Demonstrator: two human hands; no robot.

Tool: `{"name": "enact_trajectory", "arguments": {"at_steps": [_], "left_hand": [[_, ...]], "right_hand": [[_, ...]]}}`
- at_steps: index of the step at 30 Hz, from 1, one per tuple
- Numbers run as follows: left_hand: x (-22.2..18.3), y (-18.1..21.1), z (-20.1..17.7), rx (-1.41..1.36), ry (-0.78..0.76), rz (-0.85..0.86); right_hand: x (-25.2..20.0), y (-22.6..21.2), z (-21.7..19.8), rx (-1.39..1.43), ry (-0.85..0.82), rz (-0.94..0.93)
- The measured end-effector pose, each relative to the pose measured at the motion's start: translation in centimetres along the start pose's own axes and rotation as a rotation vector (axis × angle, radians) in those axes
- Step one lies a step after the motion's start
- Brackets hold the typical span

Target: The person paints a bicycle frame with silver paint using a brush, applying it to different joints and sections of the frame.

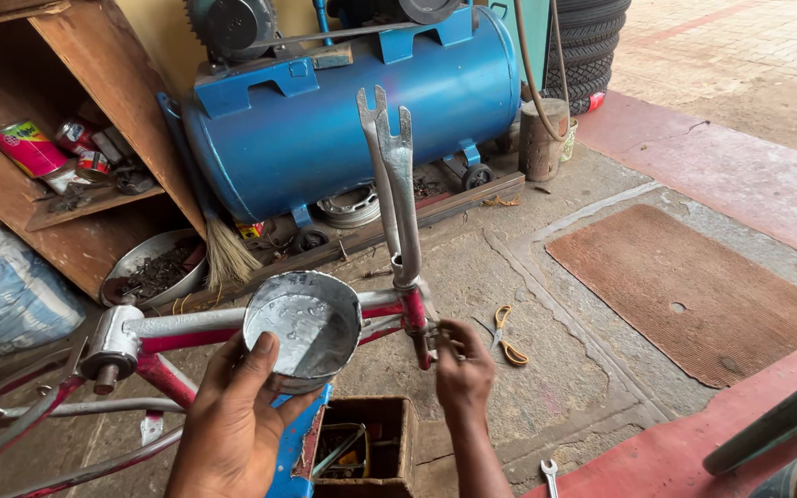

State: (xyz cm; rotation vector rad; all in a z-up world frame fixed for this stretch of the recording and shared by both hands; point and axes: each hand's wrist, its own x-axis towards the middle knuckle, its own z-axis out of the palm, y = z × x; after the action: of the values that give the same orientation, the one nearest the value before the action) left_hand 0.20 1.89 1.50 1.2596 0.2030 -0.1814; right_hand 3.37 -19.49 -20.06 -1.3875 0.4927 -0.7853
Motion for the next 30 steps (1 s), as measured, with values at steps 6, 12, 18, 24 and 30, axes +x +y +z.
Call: {"name": "enact_trajectory", "arguments": {"at_steps": [6, 12, 18, 24, 30], "left_hand": [[-0.1, 0.1, 0.0, 0.018, -0.070, 0.014], [-0.3, 0.4, -0.6, 0.005, -0.025, 0.004], [-0.5, 0.8, -0.8, -0.003, -0.064, 0.040], [-0.6, 0.8, -0.9, 0.004, -0.035, 0.010], [-0.5, 0.8, -0.9, 0.005, -0.093, 0.044]], "right_hand": [[-1.1, 0.2, 1.9, -0.092, -0.110, -0.150], [-0.2, -1.1, -0.8, 0.161, 0.133, 0.203], [-1.2, -4.7, 0.4, 0.334, -0.096, 0.391], [-1.5, -4.0, 0.8, 0.535, -0.186, 0.567], [-0.8, -6.0, 0.9, 0.290, -0.102, 0.558]]}}
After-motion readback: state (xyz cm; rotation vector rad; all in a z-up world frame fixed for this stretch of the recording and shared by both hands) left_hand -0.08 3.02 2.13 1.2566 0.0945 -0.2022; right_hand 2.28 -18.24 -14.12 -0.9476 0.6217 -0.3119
